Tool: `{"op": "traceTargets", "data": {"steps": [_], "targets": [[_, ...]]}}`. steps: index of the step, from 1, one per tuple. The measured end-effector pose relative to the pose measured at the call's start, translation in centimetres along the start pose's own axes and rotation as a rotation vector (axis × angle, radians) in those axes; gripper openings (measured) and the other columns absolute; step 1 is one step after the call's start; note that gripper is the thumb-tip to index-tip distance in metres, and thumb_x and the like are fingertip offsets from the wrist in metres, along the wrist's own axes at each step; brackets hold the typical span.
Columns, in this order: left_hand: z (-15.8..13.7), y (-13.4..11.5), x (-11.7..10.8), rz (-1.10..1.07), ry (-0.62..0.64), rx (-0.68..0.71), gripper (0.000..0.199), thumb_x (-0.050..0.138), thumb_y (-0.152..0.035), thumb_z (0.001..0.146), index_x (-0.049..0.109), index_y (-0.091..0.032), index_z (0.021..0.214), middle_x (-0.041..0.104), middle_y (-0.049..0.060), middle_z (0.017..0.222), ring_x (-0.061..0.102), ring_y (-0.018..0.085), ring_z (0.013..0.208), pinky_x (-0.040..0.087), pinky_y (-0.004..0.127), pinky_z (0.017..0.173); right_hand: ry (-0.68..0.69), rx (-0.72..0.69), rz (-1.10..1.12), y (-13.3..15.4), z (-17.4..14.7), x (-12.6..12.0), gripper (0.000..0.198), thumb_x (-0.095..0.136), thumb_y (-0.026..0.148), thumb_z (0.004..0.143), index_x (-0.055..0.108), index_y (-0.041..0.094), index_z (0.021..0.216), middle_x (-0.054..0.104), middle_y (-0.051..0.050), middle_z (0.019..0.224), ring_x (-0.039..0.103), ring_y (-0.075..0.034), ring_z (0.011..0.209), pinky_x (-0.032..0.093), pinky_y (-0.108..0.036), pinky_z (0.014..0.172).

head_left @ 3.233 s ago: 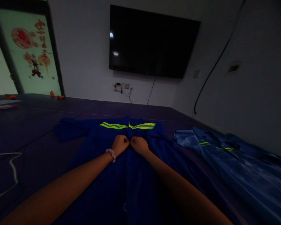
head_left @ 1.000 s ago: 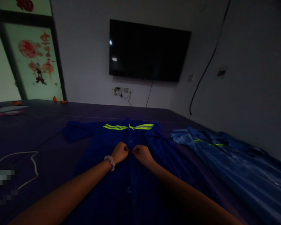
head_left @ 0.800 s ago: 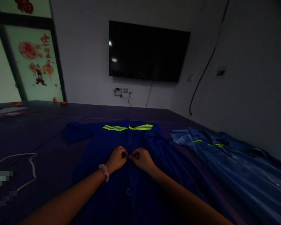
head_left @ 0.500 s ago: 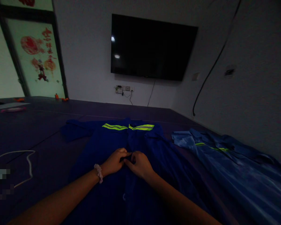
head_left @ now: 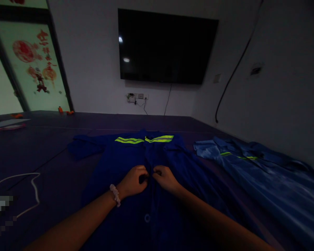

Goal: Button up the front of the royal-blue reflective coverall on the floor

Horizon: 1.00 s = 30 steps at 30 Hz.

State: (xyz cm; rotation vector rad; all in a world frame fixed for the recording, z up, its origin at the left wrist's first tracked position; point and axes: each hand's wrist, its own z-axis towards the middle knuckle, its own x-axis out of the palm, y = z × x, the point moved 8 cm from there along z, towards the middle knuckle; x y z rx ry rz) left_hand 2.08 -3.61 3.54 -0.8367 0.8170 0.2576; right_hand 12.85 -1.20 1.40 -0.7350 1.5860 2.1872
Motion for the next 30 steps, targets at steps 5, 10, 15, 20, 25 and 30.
{"op": "traceTargets", "data": {"steps": [5, 10, 15, 20, 25, 30], "targets": [[0.2, 0.4, 0.2, 0.037, -0.010, -0.028, 0.008, 0.053, -0.011, 0.065, 0.057, -0.015, 0.070, 0.057, 0.003, 0.075, 0.052, 0.013, 0.072, 0.039, 0.023, 0.066, 0.064, -0.025, 0.039, -0.5, 0.3, 0.3, 0.008, 0.047, 0.015, 0.068, 0.050, 0.017, 0.061, 0.043, 0.005, 0.055, 0.042, -0.009, 0.053, 0.028, -0.021, 0.051], [0.2, 1.0, 0.2, 0.011, -0.007, -0.087, 0.002, 0.055, -0.016, 0.071, 0.058, -0.016, 0.071, 0.057, 0.002, 0.073, 0.051, 0.012, 0.065, 0.038, 0.023, 0.061, 0.134, -0.104, -0.014, -0.6, 0.5, 0.6, 0.009, 0.052, 0.017, 0.073, 0.052, 0.017, 0.064, 0.046, 0.003, 0.060, 0.044, -0.010, 0.058, 0.032, -0.021, 0.056], [0.3, 0.9, 0.0, 0.043, -0.010, -0.103, 0.005, 0.055, -0.014, 0.072, 0.059, -0.016, 0.071, 0.057, 0.001, 0.069, 0.050, 0.011, 0.061, 0.036, 0.023, 0.060, 0.045, -0.170, -0.105, -0.2, 0.1, 0.6, 0.011, 0.052, 0.013, 0.074, 0.055, 0.017, 0.065, 0.052, 0.000, 0.068, 0.049, -0.013, 0.068, 0.037, -0.023, 0.064], [0.2, 0.8, -0.1, 0.086, -0.090, -0.195, 0.011, 0.051, -0.007, 0.071, 0.058, -0.015, 0.068, 0.059, 0.003, 0.071, 0.053, 0.014, 0.068, 0.038, 0.025, 0.065, -0.040, -0.123, -0.108, -0.5, -0.5, 0.5, 0.010, 0.054, 0.016, 0.075, 0.063, 0.017, 0.072, 0.059, -0.004, 0.075, 0.055, -0.015, 0.072, 0.041, -0.026, 0.067], [-0.3, 0.6, 0.2, 0.079, -0.146, -0.220, 0.021, 0.043, 0.001, 0.068, 0.057, -0.015, 0.067, 0.058, 0.004, 0.073, 0.054, 0.013, 0.069, 0.039, 0.024, 0.067, -0.043, -0.095, -0.046, -0.5, -0.6, 0.4, 0.012, 0.055, 0.019, 0.074, 0.066, 0.017, 0.073, 0.064, -0.004, 0.075, 0.058, -0.017, 0.074, 0.043, -0.026, 0.068], [-0.6, 1.2, 0.0, -0.053, -0.176, -0.226, 0.017, 0.045, -0.005, 0.070, 0.058, -0.016, 0.069, 0.060, 0.002, 0.073, 0.055, 0.012, 0.068, 0.041, 0.024, 0.066, -0.044, -0.102, -0.005, -0.3, -0.7, 0.2, 0.014, 0.054, 0.022, 0.075, 0.066, 0.017, 0.072, 0.065, -0.003, 0.073, 0.059, -0.016, 0.071, 0.043, -0.026, 0.067]]}}
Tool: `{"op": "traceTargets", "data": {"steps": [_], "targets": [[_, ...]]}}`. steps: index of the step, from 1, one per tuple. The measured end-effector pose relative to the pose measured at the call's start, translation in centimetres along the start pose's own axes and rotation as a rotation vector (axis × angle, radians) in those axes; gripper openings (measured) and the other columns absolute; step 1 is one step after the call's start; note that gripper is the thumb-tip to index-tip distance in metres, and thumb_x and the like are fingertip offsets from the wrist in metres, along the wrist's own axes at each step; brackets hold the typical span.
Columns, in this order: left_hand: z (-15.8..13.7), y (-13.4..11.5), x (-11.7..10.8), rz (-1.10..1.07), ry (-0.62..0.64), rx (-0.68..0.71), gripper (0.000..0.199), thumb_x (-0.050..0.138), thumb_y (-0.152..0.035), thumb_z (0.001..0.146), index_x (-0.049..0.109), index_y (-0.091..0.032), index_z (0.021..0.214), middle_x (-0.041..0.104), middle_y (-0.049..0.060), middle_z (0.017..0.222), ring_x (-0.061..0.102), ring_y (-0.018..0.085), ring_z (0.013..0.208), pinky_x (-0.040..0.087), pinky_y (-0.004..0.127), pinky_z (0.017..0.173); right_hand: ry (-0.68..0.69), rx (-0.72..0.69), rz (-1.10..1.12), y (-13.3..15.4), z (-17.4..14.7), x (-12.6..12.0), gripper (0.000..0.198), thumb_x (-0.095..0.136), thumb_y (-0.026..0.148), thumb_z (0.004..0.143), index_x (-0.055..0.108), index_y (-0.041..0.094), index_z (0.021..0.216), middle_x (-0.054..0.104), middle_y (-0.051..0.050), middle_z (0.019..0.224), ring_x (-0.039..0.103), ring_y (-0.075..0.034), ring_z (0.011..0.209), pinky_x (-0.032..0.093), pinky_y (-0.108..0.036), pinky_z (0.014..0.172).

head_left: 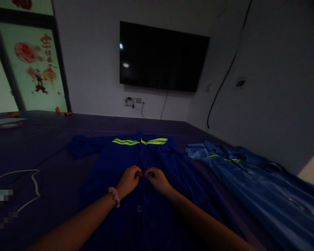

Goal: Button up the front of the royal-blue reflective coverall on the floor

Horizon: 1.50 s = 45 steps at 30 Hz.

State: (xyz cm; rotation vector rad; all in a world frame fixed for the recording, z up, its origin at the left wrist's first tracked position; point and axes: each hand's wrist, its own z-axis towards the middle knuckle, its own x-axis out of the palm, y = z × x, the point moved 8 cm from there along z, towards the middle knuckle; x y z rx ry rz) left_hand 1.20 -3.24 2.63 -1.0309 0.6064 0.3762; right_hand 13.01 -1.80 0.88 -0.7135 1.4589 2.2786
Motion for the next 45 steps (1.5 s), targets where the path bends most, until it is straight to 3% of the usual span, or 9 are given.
{"op": "traceTargets", "data": {"steps": [12, 33, 45], "targets": [[-0.02, -0.15, -0.22, -0.027, -0.003, -0.001, 0.012, 0.048, -0.011, 0.071, 0.059, -0.015, 0.068, 0.062, 0.003, 0.072, 0.056, 0.013, 0.066, 0.042, 0.025, 0.064, -0.024, 0.016, 0.118, 0.67, -0.56, -0.20, 0.019, 0.051, 0.026, 0.078, 0.067, 0.016, 0.073, 0.065, -0.003, 0.071, 0.058, -0.015, 0.067, 0.043, -0.024, 0.061], [0.01, -0.40, -0.37, -0.075, -0.011, -0.008, 0.016, 0.045, -0.006, 0.068, 0.058, -0.015, 0.066, 0.062, 0.002, 0.069, 0.056, 0.012, 0.065, 0.043, 0.023, 0.063, 0.017, 0.008, 0.057, 0.54, -0.56, -0.15, 0.026, 0.044, 0.029, 0.082, 0.063, 0.017, 0.071, 0.062, -0.001, 0.067, 0.055, -0.014, 0.063, 0.039, -0.023, 0.059], [0.12, 0.09, -0.35, -0.092, -0.025, -0.007, 0.017, 0.045, -0.007, 0.068, 0.060, -0.016, 0.068, 0.064, 0.002, 0.071, 0.057, 0.012, 0.068, 0.044, 0.024, 0.066, 0.024, 0.010, 0.039, 0.40, -0.55, -0.05, 0.020, 0.044, 0.024, 0.081, 0.062, 0.017, 0.075, 0.062, -0.001, 0.070, 0.056, -0.014, 0.065, 0.040, -0.023, 0.061]]}}
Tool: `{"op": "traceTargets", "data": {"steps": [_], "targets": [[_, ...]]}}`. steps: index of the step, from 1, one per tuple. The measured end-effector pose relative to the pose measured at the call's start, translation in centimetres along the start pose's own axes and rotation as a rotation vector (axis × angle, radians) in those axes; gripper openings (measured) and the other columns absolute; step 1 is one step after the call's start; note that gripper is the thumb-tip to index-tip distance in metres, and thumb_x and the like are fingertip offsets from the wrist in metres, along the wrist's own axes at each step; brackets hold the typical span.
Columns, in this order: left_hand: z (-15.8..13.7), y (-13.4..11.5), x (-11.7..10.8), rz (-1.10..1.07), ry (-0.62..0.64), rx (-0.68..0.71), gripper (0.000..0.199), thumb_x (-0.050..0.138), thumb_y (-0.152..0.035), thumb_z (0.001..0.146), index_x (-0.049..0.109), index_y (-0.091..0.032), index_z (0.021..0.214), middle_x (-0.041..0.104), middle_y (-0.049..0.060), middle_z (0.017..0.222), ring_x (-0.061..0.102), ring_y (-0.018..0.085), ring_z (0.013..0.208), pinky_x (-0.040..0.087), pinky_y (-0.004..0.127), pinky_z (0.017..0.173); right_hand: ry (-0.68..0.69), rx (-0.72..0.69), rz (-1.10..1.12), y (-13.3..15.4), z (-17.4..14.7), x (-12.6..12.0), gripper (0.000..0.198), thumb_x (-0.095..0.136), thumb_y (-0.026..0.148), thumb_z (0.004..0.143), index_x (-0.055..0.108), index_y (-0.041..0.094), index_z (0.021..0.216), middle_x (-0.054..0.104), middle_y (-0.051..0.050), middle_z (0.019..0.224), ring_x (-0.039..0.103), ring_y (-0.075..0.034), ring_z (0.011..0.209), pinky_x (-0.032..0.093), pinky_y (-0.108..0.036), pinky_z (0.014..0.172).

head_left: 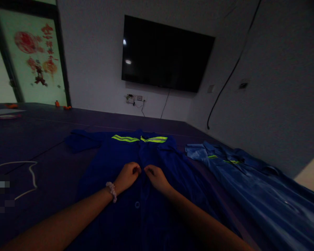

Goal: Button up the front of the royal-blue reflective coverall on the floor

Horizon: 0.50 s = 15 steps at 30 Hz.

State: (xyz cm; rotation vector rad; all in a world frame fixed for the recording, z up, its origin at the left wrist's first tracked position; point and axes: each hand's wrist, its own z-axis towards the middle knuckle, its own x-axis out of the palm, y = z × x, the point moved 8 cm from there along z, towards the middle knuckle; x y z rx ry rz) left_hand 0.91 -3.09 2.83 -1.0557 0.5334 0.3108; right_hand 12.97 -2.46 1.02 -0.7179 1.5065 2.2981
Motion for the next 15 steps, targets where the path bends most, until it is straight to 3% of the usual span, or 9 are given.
{"op": "traceTargets", "data": {"steps": [7, 15], "targets": [[0.01, 0.03, -0.05, 0.006, -0.007, 0.003, 0.016, 0.046, -0.009, 0.068, 0.061, -0.016, 0.068, 0.065, 0.002, 0.071, 0.058, 0.013, 0.069, 0.044, 0.024, 0.065, 0.006, -0.001, 0.020, -0.02, -0.02, 0.18, 0.016, 0.048, 0.011, 0.071, 0.061, 0.017, 0.075, 0.062, -0.001, 0.069, 0.057, -0.013, 0.066, 0.042, -0.022, 0.060], [-0.11, 0.07, 0.10, -0.024, 0.018, -0.010, 0.015, 0.047, -0.015, 0.071, 0.062, -0.016, 0.071, 0.065, 0.002, 0.071, 0.058, 0.013, 0.068, 0.043, 0.024, 0.065, -0.013, -0.015, 0.003, 0.46, -0.14, 0.00, 0.013, 0.049, 0.010, 0.069, 0.060, 0.017, 0.073, 0.062, -0.001, 0.068, 0.058, -0.014, 0.066, 0.043, -0.023, 0.061]]}}
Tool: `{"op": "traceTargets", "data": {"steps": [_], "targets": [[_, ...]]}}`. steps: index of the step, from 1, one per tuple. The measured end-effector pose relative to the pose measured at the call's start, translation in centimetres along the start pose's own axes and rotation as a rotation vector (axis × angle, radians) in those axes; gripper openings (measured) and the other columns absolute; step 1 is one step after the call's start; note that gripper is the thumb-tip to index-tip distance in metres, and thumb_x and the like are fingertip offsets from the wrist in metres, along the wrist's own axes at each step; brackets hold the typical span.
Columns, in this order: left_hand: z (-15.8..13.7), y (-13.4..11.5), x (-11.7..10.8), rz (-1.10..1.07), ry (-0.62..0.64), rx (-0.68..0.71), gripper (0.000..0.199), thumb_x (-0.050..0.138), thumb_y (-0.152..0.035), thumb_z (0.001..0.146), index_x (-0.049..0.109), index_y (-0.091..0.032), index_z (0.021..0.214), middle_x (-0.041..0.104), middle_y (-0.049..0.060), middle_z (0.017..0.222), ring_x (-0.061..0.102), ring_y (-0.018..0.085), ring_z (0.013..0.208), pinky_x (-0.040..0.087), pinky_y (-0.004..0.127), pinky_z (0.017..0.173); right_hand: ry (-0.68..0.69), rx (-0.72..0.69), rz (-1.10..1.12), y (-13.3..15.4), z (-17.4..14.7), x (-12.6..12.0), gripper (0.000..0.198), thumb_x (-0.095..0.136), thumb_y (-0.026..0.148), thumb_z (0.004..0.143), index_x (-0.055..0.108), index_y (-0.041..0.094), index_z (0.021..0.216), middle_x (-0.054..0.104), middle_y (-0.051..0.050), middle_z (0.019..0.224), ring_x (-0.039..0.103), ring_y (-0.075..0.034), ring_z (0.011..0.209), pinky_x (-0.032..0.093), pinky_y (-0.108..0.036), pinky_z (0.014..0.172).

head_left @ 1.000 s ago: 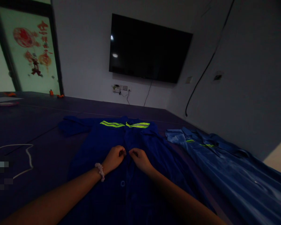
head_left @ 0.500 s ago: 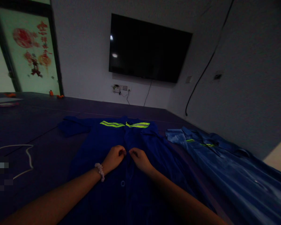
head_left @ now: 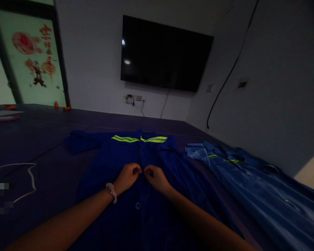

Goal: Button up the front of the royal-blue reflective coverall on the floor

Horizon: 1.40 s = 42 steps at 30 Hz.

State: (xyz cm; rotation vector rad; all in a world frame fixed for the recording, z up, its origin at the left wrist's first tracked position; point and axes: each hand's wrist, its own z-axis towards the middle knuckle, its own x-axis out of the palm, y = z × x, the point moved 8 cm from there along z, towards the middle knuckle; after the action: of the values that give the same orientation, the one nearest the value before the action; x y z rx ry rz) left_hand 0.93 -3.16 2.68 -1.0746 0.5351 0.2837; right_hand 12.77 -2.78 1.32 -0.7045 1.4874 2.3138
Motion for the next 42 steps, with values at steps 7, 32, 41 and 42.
{"op": "traceTargets", "data": {"steps": [7, 32, 41, 42], "targets": [[0.0, -0.2, 0.1, -0.002, 0.015, 0.001, 0.017, 0.044, -0.010, 0.070, 0.060, -0.015, 0.069, 0.064, 0.002, 0.069, 0.058, 0.013, 0.066, 0.043, 0.023, 0.063, 0.007, 0.002, -0.038, 0.1, 0.2, 0.0, 0.011, 0.052, 0.011, 0.070, 0.060, 0.017, 0.071, 0.063, -0.002, 0.069, 0.059, -0.014, 0.067, 0.044, -0.023, 0.062], [0.2, 0.5, 0.1, -0.015, -0.044, -0.068, 0.015, 0.047, -0.023, 0.068, 0.059, -0.015, 0.061, 0.059, 0.002, 0.058, 0.051, 0.013, 0.057, 0.036, 0.023, 0.056, 0.017, -0.017, -0.326, 1.5, -0.3, 0.0, 0.008, 0.054, 0.019, 0.074, 0.062, 0.020, 0.074, 0.064, 0.000, 0.069, 0.057, -0.011, 0.060, 0.035, -0.019, 0.052], [-0.1, 2.7, 0.3, -0.218, -0.065, -0.314, 0.015, 0.049, -0.020, 0.064, 0.060, -0.013, 0.057, 0.059, 0.002, 0.052, 0.052, 0.012, 0.050, 0.034, 0.022, 0.051, 0.033, -0.037, -0.337, 1.7, -0.2, 0.2, 0.011, 0.053, 0.013, 0.072, 0.062, 0.020, 0.075, 0.063, 0.000, 0.068, 0.056, -0.011, 0.061, 0.036, -0.020, 0.054], [-0.1, 2.9, 0.3, -0.234, -0.068, -0.342, 0.014, 0.049, -0.019, 0.064, 0.060, -0.013, 0.056, 0.059, 0.002, 0.051, 0.051, 0.011, 0.049, 0.033, 0.022, 0.049, 0.039, -0.039, -0.329, 1.8, -0.2, 0.3, 0.011, 0.053, 0.013, 0.072, 0.062, 0.019, 0.076, 0.063, 0.000, 0.068, 0.056, -0.011, 0.061, 0.036, -0.019, 0.054]]}}
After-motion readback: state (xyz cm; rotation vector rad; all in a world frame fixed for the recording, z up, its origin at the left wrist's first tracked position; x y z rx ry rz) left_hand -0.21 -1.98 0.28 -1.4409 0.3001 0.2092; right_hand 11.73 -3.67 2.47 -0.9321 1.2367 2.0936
